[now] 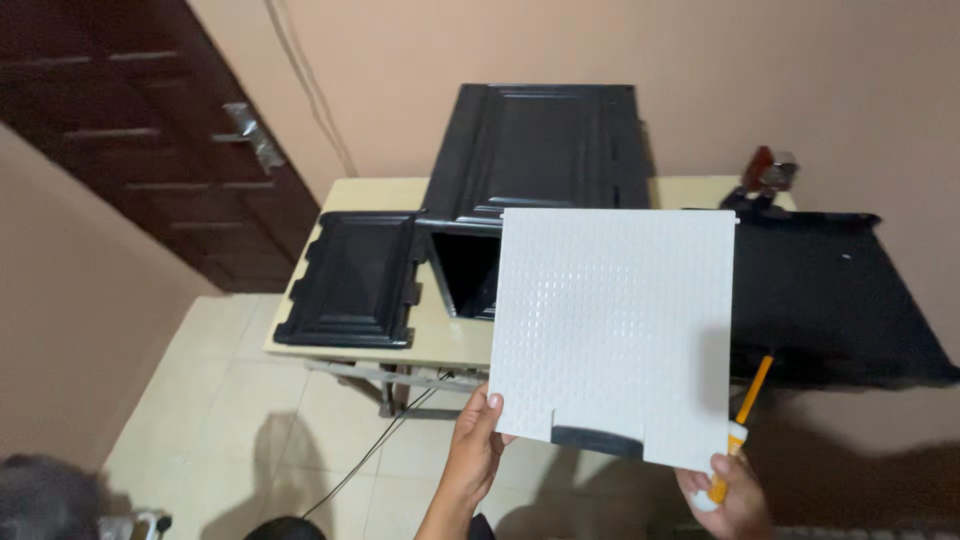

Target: The person assembles a black plastic crate by inserting a white foam insert and then using a yellow-handled screwdriver to tighten screws along the edges of the crate panels. The person repeatedly rotates the crate to access different sides and secures the panels together.

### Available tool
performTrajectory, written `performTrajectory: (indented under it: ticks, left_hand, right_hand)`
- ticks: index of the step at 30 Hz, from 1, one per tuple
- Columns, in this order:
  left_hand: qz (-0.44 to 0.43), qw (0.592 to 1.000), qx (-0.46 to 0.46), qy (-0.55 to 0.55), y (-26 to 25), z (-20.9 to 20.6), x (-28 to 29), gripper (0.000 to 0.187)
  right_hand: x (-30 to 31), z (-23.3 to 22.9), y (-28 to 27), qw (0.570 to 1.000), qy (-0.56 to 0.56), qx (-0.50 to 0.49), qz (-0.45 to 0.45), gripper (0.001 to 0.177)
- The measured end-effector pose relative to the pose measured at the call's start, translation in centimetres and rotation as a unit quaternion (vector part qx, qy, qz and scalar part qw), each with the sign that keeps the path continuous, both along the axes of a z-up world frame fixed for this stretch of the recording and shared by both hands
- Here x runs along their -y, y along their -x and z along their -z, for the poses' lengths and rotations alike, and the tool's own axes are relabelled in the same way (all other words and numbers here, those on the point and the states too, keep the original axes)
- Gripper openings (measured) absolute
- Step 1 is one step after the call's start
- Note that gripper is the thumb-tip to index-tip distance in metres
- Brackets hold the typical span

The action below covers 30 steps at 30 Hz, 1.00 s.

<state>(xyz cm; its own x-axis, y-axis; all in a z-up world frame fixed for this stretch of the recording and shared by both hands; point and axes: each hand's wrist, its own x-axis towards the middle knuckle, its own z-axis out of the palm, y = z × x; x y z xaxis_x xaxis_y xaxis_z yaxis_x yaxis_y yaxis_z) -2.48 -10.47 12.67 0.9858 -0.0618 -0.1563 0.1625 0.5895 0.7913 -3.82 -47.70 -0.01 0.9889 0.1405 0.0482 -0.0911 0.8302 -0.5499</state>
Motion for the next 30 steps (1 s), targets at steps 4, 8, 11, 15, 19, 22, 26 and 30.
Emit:
performTrajectory:
  ticks: [4,8,11,15,19,22,26,30]
  left_hand:
    - [0.066,0.996,-0.026,-0.050,-1.2,-1.6,0.8,0.057]
    - [0.069,0.997,-0.007,-0.027,-1.8,-2.1,0.4,0.059]
    - [0.048,0.999,-0.020,-0.015,-1.9,-1.4,-0.4,0.058]
    - [0.035,0.999,-0.035,-0.012,-2.0,0.4,-1.5,0.058]
    - [0.011,0.998,-0.060,-0.014,-2.7,2.6,-2.7,0.059]
    - [-0.005,0.997,-0.075,-0.017,-2.9,4.6,-3.9,0.060]
    - [-0.020,0.995,-0.094,-0.012,-3.4,7.6,-5.5,0.061]
    - [-0.030,0.994,-0.108,-0.001,-3.7,9.9,-7.5,0.061]
  right_hand:
    - [2.0,-1.3,-0.2,0.995,-0.038,-0.024,0.093,0.034]
    - [3.4,-4.5,-1.1,0.985,-0.095,0.030,0.144,0.024]
    - [4.6,-7.6,-2.1,0.972,-0.065,0.004,0.227,0.019]
    - [6.8,-9.3,-4.8,0.926,-0.010,-0.122,0.356,0.016]
    - [9.9,-7.7,-9.2,0.913,-0.024,-0.122,0.389,0.013]
    - [11.4,-5.1,-11.0,0.906,-0.006,-0.133,0.402,0.010]
    - [12.3,-2.8,-13.4,0.886,0.007,-0.198,0.419,0.011]
    - [11.4,-2.6,-14.4,0.873,-0.002,-0.226,0.431,0.008]
